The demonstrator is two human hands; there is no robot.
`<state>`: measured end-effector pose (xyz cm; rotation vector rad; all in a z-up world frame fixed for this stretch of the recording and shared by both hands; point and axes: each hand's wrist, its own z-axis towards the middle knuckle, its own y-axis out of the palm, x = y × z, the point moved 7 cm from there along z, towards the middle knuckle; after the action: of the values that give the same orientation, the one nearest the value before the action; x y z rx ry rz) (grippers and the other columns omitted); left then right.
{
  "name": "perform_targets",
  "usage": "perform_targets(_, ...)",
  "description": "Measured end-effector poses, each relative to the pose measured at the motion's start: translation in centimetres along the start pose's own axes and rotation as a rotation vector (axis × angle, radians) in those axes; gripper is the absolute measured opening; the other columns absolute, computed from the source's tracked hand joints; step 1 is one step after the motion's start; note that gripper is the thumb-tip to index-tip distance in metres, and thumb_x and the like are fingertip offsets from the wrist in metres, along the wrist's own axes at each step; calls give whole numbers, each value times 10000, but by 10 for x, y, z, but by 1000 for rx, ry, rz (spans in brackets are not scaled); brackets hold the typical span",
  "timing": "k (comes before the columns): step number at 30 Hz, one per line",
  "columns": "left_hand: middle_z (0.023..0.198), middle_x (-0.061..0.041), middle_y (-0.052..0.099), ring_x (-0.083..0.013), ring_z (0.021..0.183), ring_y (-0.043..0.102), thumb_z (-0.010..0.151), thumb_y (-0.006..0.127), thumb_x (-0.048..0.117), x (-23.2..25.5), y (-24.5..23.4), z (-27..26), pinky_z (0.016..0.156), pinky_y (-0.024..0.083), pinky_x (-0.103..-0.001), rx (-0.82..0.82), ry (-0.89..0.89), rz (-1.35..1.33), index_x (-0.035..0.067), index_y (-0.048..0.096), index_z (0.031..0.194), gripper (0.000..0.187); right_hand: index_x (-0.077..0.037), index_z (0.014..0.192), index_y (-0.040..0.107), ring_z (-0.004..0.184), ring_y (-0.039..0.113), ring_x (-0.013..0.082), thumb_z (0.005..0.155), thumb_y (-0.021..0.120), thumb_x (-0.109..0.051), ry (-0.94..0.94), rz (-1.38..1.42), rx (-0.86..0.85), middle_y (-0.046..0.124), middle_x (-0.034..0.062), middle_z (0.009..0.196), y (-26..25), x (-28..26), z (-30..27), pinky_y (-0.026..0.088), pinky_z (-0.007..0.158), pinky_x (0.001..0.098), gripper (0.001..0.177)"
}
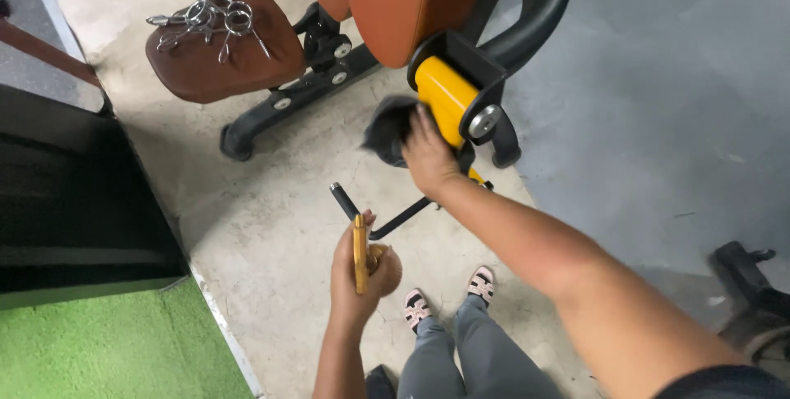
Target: Clean the metal frames and supports of a gym machine using a cloth and spray bottle.
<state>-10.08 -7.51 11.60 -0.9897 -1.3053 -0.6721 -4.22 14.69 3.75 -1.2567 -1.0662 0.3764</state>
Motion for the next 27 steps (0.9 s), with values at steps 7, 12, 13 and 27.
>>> perform_targets(7, 1402, -134, 630, -220, 1245, 631, 870, 695, 13, 42, -2, -6, 1042, 485, -346, -3, 56, 49, 43, 543, 1421, 573, -102, 1124, 673, 1220, 565, 324, 905, 541, -255, -265, -30, 193, 655, 123, 1173, 24, -17, -62, 282, 1171, 486, 298)
perform_targets(12, 1444, -137, 611, -245, 1410, 544, 861, 699, 17, 54, -2, -10, 1127, 438, -372, -16, 80, 7, 43, 528, 1417, 582, -110, 1121, 696, 1177, 581, 327, 868, 603, -158, -385, 385, 343, 665, 105, 1139, -10, 9, -116, 423, 1082, 434, 274)
perform_targets(13, 1444, -137, 611, -245, 1410, 544, 861, 699, 17, 56, -2, -9, 1127, 438, -372, -17, 84, 8, 43, 528, 1417, 582, -110, 1121, 696, 1177, 581, 327, 868, 603, -158, -382, 383, 346, 665, 105, 1139, -34, 23, -126, 423, 1082, 434, 274)
perform_targets(27, 1083, -79, 668, -198, 853, 613, 798, 735, 15, 91, 26, 24, 818, 523, -312, -127, 67, 109, 94, 608, 1340, 563, -177, 1544, 458, 1346, 424, 512, 1029, 425, -320, 111, -154, -41, 435, 343, 1528, -88, 80, -24, 203, 1130, 692, 536)
